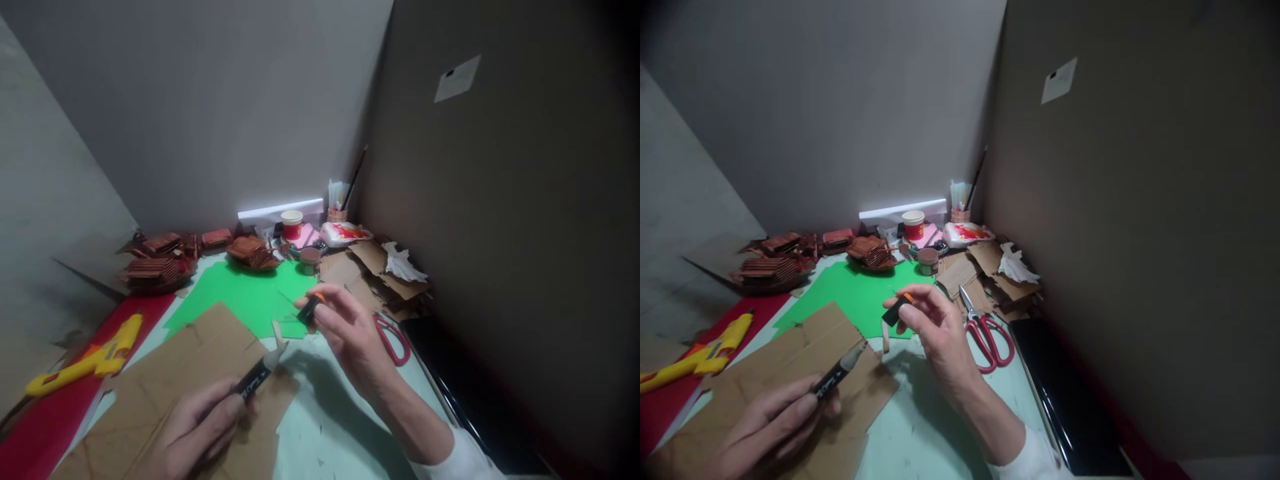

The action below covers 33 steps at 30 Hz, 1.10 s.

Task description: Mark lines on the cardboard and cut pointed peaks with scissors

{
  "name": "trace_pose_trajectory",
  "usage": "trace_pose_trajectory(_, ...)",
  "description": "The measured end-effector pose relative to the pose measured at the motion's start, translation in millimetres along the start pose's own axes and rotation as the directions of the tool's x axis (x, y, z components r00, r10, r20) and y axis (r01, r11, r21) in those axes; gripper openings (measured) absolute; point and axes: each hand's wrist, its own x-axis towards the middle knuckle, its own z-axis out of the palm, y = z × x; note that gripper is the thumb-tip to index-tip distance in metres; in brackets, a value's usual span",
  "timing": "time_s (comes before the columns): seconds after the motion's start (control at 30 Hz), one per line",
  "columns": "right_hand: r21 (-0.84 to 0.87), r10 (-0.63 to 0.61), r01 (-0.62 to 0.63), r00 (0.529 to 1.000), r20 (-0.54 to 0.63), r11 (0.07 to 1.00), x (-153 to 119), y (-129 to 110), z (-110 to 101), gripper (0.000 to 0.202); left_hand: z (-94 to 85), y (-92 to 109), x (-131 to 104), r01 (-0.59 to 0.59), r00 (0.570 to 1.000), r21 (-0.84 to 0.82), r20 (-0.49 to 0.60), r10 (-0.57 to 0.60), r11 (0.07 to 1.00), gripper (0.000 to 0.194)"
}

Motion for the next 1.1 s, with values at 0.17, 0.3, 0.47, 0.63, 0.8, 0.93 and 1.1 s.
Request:
trace_pose_trajectory(0.17, -0.017, 0.029, -0.028, 0.999, 0.037, 0.999, -2, -2, 2, 0.014, -5.4, -7, 5, -0.023, 0.996, 0.028, 0.088, 0.02, 0.999, 0.063)
trace_pose_trajectory(0.3, -0.042, 0.046, -0.043, 0.996, 0.073, 0.998, -4, -1, 1, 0.012, -6.3, -7, 5, -0.017, 0.992, 0.039, 0.124, 0.012, 0.999, 0.064)
trace_pose_trajectory(0.47, -0.093, 0.052, -0.042, 0.992, 0.114, 0.995, -5, 1, 0, 0.013, -5.2, -1, 1, -0.012, 0.994, 0.042, 0.106, 0.008, 0.999, 0.06)
trace_pose_trajectory(0.63, -0.188, 0.064, -0.037, 0.988, 0.143, 0.981, -10, -2, 2, 0.014, -7.3, -2, 1, -0.018, 0.995, 0.043, 0.095, 0.014, 0.999, 0.053)
trace_pose_trajectory(0.8, -0.338, 0.074, -0.032, 0.991, 0.112, 0.941, -13, -5, 11, 0.01, -6.2, -1, 2, -0.009, 0.995, 0.012, 0.099, 0.007, 1.0, 0.045)
trace_pose_trajectory(0.93, -0.394, 0.072, -0.032, 0.994, 0.087, 0.918, -12, -3, 15, 0.011, -4.5, 0, 0, 0.03, 0.992, -0.03, 0.127, -0.025, 0.999, 0.047)
trace_pose_trajectory(1.1, -0.385, 0.14, -0.106, 0.988, 0.061, 0.917, -13, 2, 14, 0.011, -1.3, 0, -1, 0.082, 0.987, -0.104, 0.145, -0.066, 0.991, 0.049)
